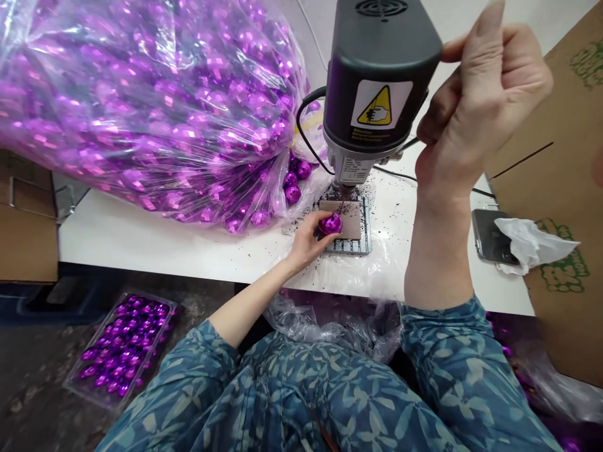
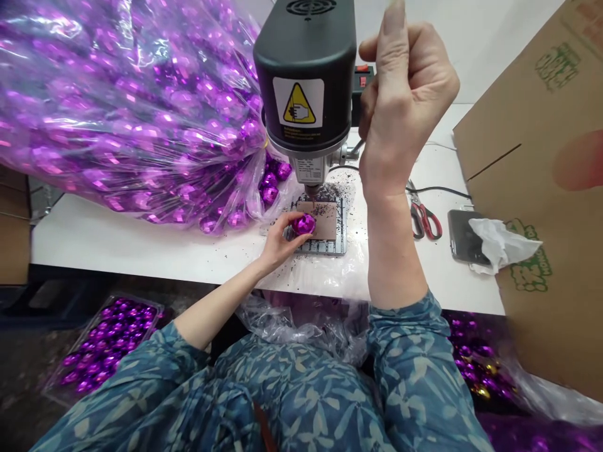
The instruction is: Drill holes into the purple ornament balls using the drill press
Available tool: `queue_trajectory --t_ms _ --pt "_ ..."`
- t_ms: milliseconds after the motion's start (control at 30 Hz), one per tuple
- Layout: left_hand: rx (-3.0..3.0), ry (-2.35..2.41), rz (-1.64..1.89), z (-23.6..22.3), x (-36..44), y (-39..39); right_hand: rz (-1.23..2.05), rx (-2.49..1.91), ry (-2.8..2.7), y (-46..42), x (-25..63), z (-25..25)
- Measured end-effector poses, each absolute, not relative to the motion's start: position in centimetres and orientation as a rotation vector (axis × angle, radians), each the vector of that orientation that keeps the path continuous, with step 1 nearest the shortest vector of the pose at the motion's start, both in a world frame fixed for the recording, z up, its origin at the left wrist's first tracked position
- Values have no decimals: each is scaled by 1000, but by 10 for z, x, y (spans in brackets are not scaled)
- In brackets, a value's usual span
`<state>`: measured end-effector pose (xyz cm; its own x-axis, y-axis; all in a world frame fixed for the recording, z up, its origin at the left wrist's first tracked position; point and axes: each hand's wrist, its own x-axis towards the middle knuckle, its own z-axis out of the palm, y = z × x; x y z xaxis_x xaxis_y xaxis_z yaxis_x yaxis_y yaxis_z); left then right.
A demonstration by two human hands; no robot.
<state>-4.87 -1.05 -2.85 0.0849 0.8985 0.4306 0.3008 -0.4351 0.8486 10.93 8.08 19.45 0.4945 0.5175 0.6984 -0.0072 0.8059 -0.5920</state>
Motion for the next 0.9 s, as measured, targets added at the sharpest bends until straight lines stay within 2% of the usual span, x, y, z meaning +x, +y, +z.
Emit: queue_trajectory --t_ms 100,200,267,300,367,467,533,600,700,900 --pt "1964 967 1143 -11 -62 -57 320 -537 -1019 82 109 194" --pt "2234 739 534 6 -73 -102 353 -540 -1028 80 110 195" --pt "2355 679 311 14 -79 -114 388 -525 -1003 77 110 197" --pt "2374 689 361 17 -82 -111 401 -519 -996 76 110 197" --pt "2322 809 701 21 -89 -85 409 -519 -995 73 109 198" --pt "2149 1213 1190 22 -100 -10 391 -539 -1010 74 108 197" --pt "2103 1480 1155 18 -107 44 363 -533 -997 77 108 196" --pt "2053 1672 927 12 -111 85 350 -505 -997 79 109 194" --pt "2015 1702 760 3 -118 112 354 -468 -1012 79 109 192" --pt "1790 1390 1339 16 -141 89 349 -506 -1034 75 109 192"
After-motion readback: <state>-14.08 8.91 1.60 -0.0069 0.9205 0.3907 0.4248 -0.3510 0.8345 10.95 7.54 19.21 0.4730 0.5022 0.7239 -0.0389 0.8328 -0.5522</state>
